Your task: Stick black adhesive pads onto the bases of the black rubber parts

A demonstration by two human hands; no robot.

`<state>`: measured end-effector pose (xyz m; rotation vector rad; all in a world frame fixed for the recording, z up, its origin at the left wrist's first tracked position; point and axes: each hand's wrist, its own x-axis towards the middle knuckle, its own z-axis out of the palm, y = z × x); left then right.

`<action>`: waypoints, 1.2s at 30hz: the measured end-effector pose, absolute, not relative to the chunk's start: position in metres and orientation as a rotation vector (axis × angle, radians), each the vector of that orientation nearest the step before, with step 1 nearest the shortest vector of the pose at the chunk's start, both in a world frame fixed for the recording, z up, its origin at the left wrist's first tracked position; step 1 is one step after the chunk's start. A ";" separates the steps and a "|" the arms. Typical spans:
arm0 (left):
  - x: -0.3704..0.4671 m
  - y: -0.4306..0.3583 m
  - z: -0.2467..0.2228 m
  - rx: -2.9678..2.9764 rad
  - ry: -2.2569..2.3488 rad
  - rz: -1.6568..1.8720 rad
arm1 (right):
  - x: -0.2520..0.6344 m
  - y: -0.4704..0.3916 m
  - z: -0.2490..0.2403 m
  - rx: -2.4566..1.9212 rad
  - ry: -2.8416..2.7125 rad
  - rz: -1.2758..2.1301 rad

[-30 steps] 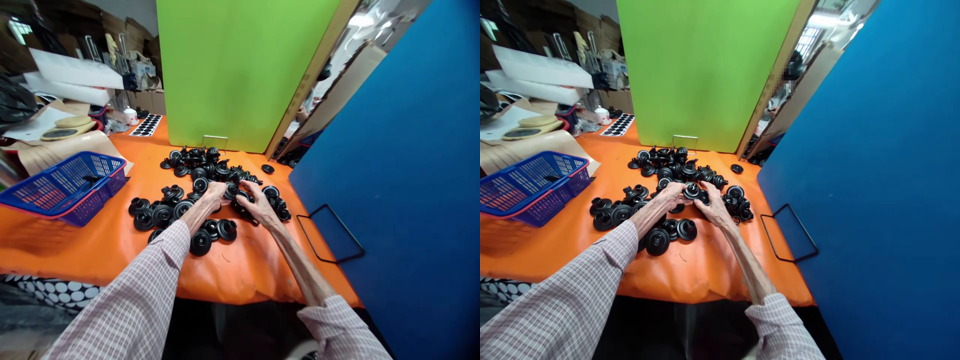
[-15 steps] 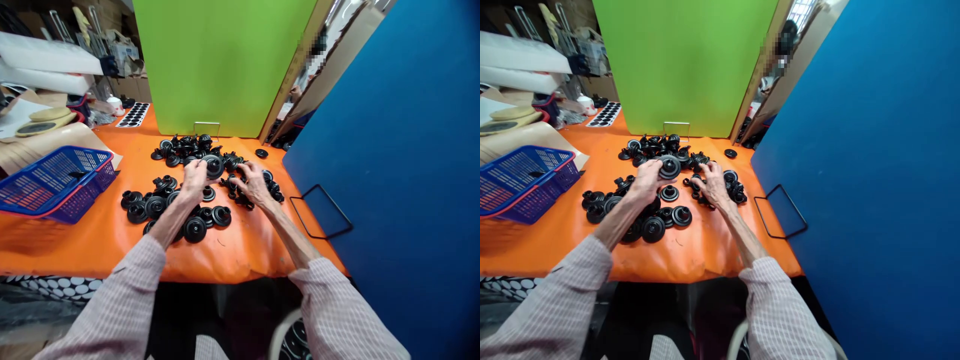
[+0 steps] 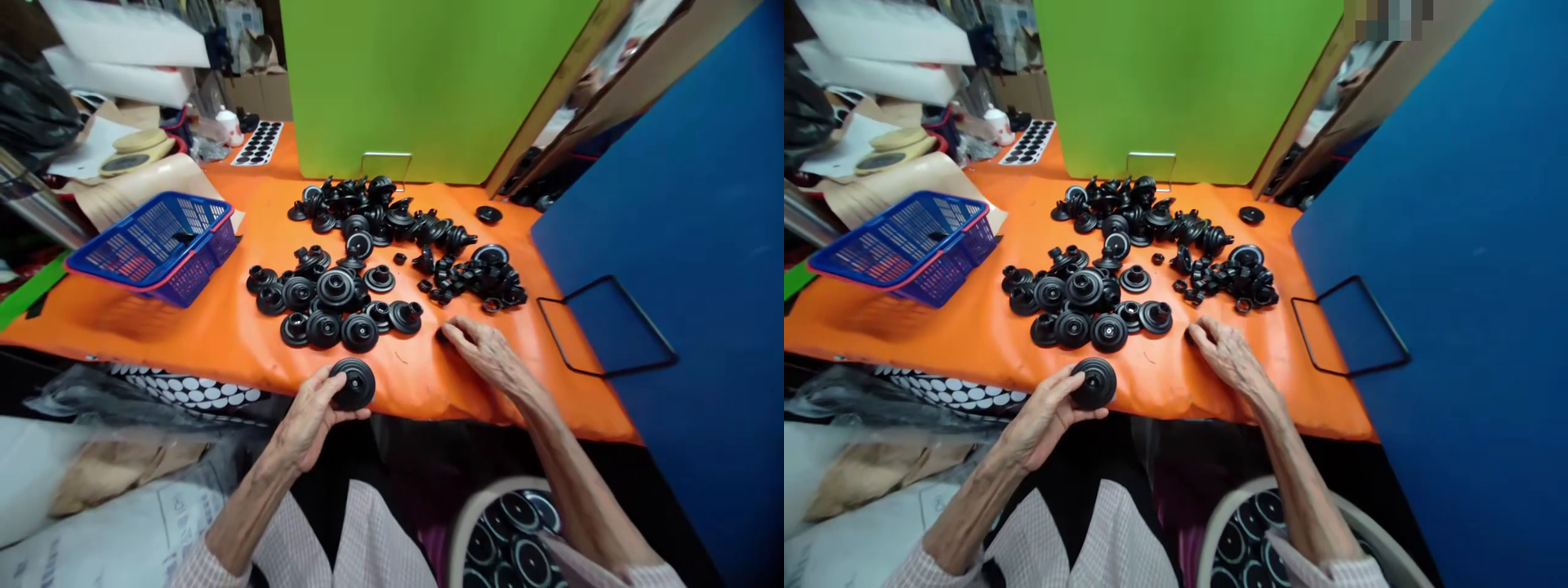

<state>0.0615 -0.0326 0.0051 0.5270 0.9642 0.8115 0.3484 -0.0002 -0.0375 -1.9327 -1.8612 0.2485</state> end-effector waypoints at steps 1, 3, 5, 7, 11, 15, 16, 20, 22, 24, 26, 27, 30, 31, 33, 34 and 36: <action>0.059 -0.034 0.005 0.542 0.973 0.818 | 0.347 -0.006 -0.036 -1.941 -1.910 0.272; 0.056 -0.035 0.006 0.556 0.981 0.821 | 0.345 -0.015 -0.036 -1.986 -1.952 0.232; 0.055 -0.035 0.007 0.560 0.979 0.817 | 0.344 -0.019 -0.037 -2.045 -1.922 0.150; 0.056 -0.037 0.008 0.567 0.967 0.816 | 0.344 -0.022 -0.038 -2.072 -1.919 0.115; 0.060 -0.039 0.009 0.580 0.931 0.857 | 0.328 -0.033 -0.031 -1.990 -1.881 0.155; 0.065 -0.039 0.005 0.626 0.929 0.885 | 0.275 -0.061 -0.010 -1.707 -1.743 0.354; 0.066 -0.040 0.004 0.654 0.932 0.890 | 0.258 -0.068 -0.005 -1.631 -1.705 0.415; 0.068 -0.041 0.000 0.761 0.933 0.897 | 0.207 -0.087 0.002 -1.486 -1.602 0.481; 0.069 -0.042 0.000 0.793 0.939 0.899 | 0.197 -0.089 -0.002 -1.487 -1.572 0.435; 0.069 -0.044 -0.001 0.815 0.949 0.898 | 0.195 -0.088 -0.007 -1.496 -1.569 0.389; 0.068 -0.045 -0.002 0.832 0.950 0.893 | 0.194 -0.087 -0.011 -1.503 -1.585 0.348; 0.068 -0.046 -0.003 0.842 0.948 0.888 | 0.194 -0.087 -0.013 -1.510 -1.596 0.321; 0.068 -0.047 -0.007 0.897 0.936 0.892 | 0.189 -0.090 -0.018 -1.542 -1.634 0.235; 0.068 -0.047 -0.009 0.905 0.932 0.900 | 0.188 -0.092 -0.018 -1.549 -1.642 0.222; 0.066 -0.047 -0.009 0.873 0.925 0.914 | 0.186 -0.094 -0.018 -1.540 -1.642 0.288; 0.065 -0.047 -0.009 0.838 0.918 0.910 | 0.186 -0.095 -0.017 -1.526 -1.619 0.370; 0.062 -0.046 -0.006 0.775 0.891 0.886 | 0.187 -0.096 -0.013 -1.519 -1.507 0.546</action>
